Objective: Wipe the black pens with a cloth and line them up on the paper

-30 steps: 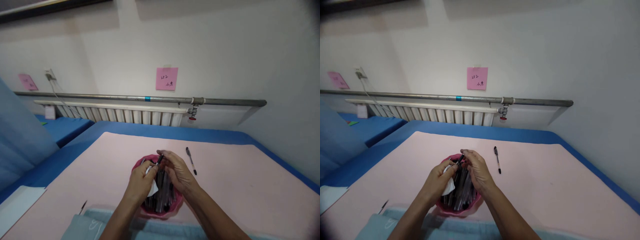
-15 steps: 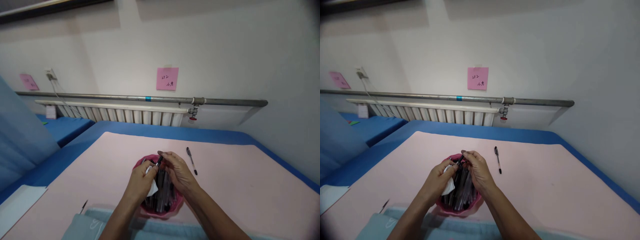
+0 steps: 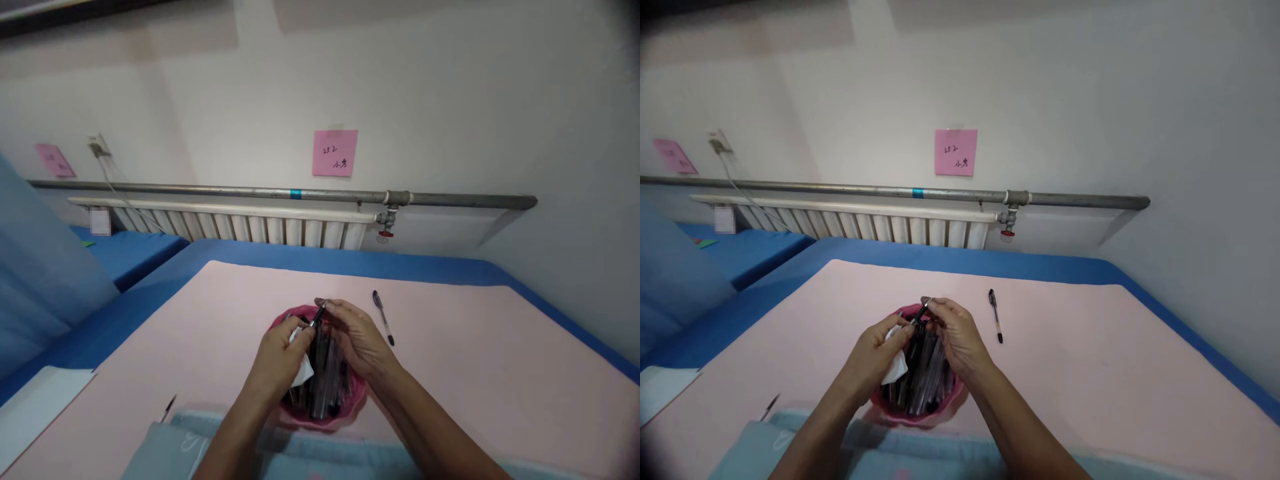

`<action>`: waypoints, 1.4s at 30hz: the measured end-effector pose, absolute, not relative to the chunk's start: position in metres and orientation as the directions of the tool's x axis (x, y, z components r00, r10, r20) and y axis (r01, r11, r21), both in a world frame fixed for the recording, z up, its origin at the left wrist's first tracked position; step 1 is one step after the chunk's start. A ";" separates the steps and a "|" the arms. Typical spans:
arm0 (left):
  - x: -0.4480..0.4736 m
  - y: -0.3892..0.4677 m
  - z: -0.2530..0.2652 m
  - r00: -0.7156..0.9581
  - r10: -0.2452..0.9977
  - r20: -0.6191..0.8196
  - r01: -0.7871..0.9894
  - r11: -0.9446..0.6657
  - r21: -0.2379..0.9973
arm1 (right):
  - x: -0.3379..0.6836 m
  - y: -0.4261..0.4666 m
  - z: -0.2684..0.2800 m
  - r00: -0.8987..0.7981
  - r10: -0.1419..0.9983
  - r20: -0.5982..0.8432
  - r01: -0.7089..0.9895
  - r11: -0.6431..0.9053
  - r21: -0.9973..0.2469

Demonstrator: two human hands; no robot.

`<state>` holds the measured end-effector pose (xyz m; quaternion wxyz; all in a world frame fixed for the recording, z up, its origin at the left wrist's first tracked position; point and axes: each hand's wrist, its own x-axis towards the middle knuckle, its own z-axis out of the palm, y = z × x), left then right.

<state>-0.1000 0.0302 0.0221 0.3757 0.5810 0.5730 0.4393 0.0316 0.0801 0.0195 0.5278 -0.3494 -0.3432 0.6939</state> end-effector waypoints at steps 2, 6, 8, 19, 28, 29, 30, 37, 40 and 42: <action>-0.100 0.029 0.025 -0.036 0.991 0.127 0.442 -0.098 0.892 | 0.031 0.080 0.019 -0.191 0.974 -0.123 -0.486 -0.203 -0.850; -0.098 0.026 0.026 -0.025 0.969 0.246 0.667 -0.167 0.726 | 0.030 0.081 0.017 -0.159 0.980 -0.123 -0.475 -0.185 -0.860; -0.097 0.025 0.024 0.008 0.949 0.315 0.754 -0.213 0.621 | 0.030 0.082 0.016 -0.146 0.982 -0.121 -0.465 -0.176 -0.868; -0.134 0.029 0.034 -0.373 0.905 0.205 0.535 0.029 0.844 | 0.031 0.077 0.017 -0.200 0.980 0.004 -0.175 -0.031 -0.984; -0.146 0.037 0.028 -0.489 0.867 0.094 0.287 0.058 0.956 | 0.019 0.063 0.008 -0.497 0.805 0.322 0.388 0.539 -0.747; -0.144 0.037 0.027 -0.475 0.873 0.110 0.307 0.048 0.951 | 0.016 0.061 0.006 -0.547 0.767 0.336 0.433 0.602 -0.671; -0.143 0.036 0.026 -0.460 0.880 0.122 0.327 0.040 0.944 | 0.012 0.060 0.005 -0.595 0.732 0.332 0.472 0.653 -0.592; -0.141 0.036 0.025 -0.417 0.901 0.120 0.366 0.045 0.930 | 0.006 0.061 0.000 -0.602 0.727 0.330 0.504 0.667 -0.549; -0.141 0.036 0.028 -0.337 0.940 0.043 0.275 0.055 0.960 | 0.018 0.071 0.005 -0.357 0.869 0.343 0.317 0.459 -0.830; -0.141 0.035 0.030 -0.247 0.969 -0.027 0.209 0.081 0.975 | 0.029 0.081 0.009 -0.172 0.956 0.239 0.120 0.262 -0.958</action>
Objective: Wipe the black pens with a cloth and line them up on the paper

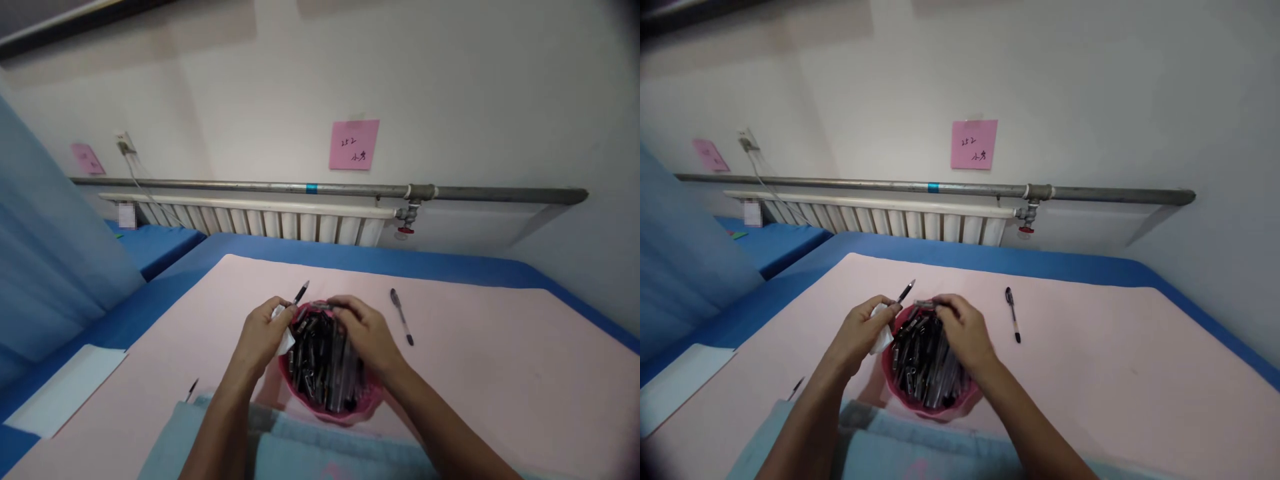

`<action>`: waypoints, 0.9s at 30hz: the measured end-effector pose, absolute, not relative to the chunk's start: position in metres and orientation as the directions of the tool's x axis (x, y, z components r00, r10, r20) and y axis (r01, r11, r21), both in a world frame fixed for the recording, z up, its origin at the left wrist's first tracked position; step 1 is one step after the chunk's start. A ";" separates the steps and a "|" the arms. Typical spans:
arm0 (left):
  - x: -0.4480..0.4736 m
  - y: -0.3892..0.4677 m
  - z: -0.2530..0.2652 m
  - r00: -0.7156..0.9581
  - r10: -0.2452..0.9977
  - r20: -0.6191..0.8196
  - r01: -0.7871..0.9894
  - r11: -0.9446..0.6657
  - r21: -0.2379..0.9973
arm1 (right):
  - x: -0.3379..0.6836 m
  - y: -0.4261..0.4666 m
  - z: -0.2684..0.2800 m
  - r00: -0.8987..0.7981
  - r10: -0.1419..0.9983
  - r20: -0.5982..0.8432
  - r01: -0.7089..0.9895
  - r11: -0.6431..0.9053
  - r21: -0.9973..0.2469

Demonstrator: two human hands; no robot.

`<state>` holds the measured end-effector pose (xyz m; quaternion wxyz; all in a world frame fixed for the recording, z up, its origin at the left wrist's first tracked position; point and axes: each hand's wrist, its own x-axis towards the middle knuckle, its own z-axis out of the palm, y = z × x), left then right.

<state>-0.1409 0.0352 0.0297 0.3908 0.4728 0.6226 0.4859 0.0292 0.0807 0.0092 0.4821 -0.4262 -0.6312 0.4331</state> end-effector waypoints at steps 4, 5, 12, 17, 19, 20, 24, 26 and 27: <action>-0.137 0.033 0.031 -0.143 0.984 -0.104 0.209 0.132 0.969 | 0.048 0.095 0.015 -0.044 0.997 0.067 -0.179 0.058 -0.982; -0.136 0.032 0.031 -0.121 0.986 -0.110 0.224 0.136 0.965 | 0.050 0.096 0.016 -0.044 0.997 0.068 -0.194 0.058 -0.979; -0.136 0.029 0.030 0.008 0.994 -0.108 0.240 0.103 0.965 | 0.051 0.095 0.019 -0.078 0.993 0.088 -0.173 0.073 -0.982; -0.137 0.029 0.031 0.059 0.993 -0.104 0.231 0.087 0.969 | 0.055 0.095 0.022 -0.077 0.990 0.120 -0.127 0.109 -0.986; -0.137 0.028 0.031 0.064 0.992 -0.106 0.241 0.088 0.967 | 0.055 0.094 0.023 -0.074 0.988 0.134 -0.104 0.126 -0.987; -0.137 0.028 0.032 0.065 0.992 -0.105 0.255 0.086 0.963 | 0.055 0.094 0.024 -0.078 0.987 0.138 -0.095 0.131 -0.987; -0.137 0.029 0.031 0.078 0.992 -0.098 0.289 0.071 0.955 | 0.055 0.093 0.024 -0.099 0.982 0.161 -0.098 0.151 -0.984; -0.138 0.029 0.030 0.088 0.991 -0.096 0.282 0.068 0.957 | 0.056 0.094 0.024 -0.108 0.978 0.176 -0.113 0.164 -0.980; -0.138 0.029 0.029 0.092 0.991 -0.094 0.281 0.064 0.958 | 0.057 0.095 0.023 -0.112 0.977 0.182 -0.114 0.169 -0.979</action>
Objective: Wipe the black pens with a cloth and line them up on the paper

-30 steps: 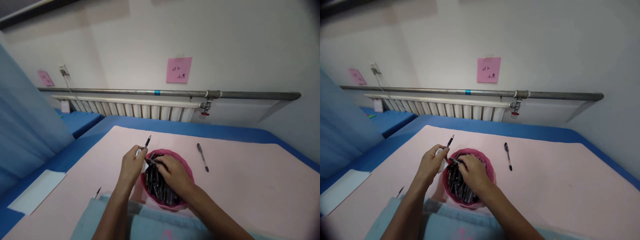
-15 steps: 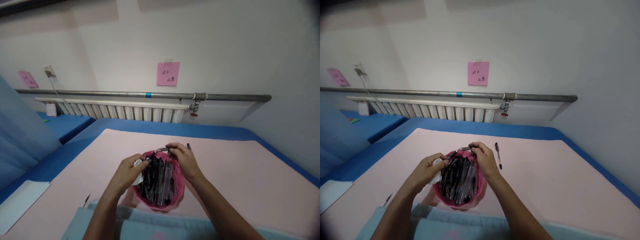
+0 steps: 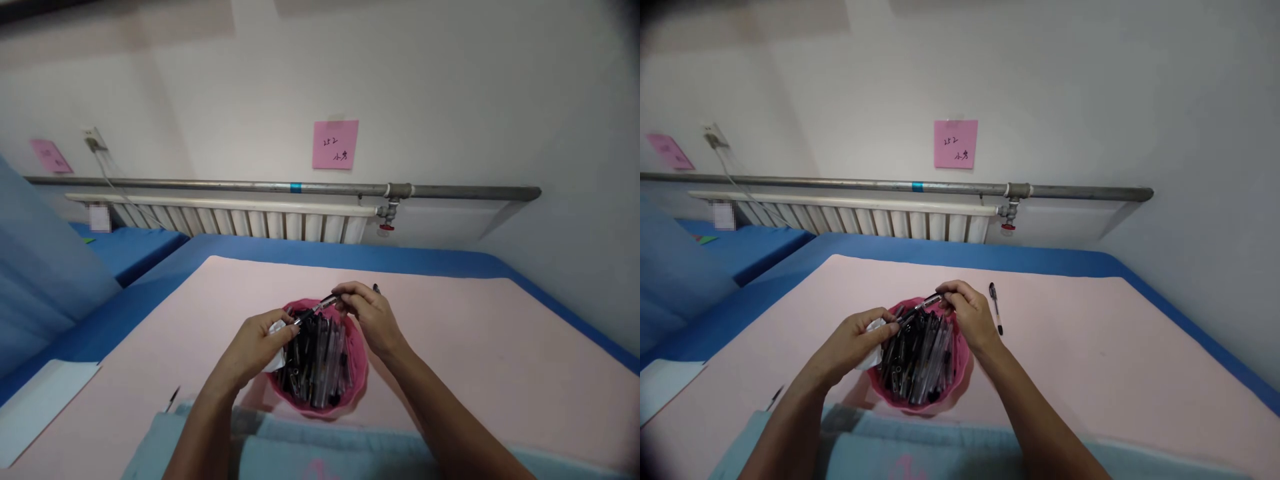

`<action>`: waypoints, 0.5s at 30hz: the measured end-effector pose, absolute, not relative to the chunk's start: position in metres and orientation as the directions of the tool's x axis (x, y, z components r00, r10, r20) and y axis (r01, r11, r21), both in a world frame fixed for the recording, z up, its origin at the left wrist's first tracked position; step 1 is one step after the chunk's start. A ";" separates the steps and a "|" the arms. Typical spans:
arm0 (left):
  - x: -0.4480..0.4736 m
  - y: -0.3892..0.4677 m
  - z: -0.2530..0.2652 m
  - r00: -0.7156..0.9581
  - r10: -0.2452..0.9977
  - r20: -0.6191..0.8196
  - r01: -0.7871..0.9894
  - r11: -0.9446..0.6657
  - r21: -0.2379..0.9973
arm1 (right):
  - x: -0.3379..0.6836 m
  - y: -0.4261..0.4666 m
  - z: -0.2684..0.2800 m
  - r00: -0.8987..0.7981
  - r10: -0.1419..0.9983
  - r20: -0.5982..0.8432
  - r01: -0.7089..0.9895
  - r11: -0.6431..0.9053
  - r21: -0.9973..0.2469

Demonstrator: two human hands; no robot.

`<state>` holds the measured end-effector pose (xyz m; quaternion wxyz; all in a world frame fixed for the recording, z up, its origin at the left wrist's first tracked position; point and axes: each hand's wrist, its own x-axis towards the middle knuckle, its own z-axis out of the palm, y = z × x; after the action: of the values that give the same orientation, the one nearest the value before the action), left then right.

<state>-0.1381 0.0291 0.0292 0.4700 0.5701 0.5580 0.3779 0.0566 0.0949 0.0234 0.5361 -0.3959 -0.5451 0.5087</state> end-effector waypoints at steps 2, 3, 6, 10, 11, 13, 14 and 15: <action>-0.138 0.029 0.028 0.097 0.992 -0.085 0.287 0.054 0.957 | 0.057 0.095 0.023 -0.124 0.974 0.189 -0.104 0.177 -0.979; -0.138 0.029 0.028 0.101 0.992 -0.080 0.293 0.047 0.955 | 0.057 0.094 0.024 -0.131 0.973 0.191 -0.094 0.179 -0.979; -0.135 0.029 0.029 0.104 0.993 -0.063 0.318 0.027 0.948 | 0.052 0.088 0.025 -0.161 0.972 0.174 -0.073 0.164 -0.984; -0.130 0.028 0.032 0.055 0.997 -0.054 0.316 0.034 0.948 | 0.042 0.081 0.025 -0.161 0.980 0.117 -0.168 0.090 -0.982; -0.128 0.027 0.033 0.031 0.998 -0.054 0.309 0.041 0.950 | 0.040 0.080 0.025 -0.161 0.981 0.108 -0.202 0.074 -0.976; -0.126 0.027 0.034 -0.013 0.998 -0.055 0.290 0.057 0.955 | 0.038 0.080 0.023 -0.161 0.983 0.089 -0.268 0.043 -0.962; -0.124 0.027 0.034 -0.030 0.998 -0.060 0.278 0.066 0.958 | 0.037 0.081 0.022 -0.159 0.985 0.071 -0.302 0.021 -0.953; -0.123 0.028 0.034 -0.047 0.997 -0.066 0.262 0.076 0.962 | 0.036 0.081 0.020 -0.152 0.987 0.045 -0.335 -0.009 -0.942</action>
<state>-0.1229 0.0275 0.0338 0.4371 0.5344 0.5891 0.4200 0.0360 0.0813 0.0202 0.5410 -0.3621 -0.4504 0.6110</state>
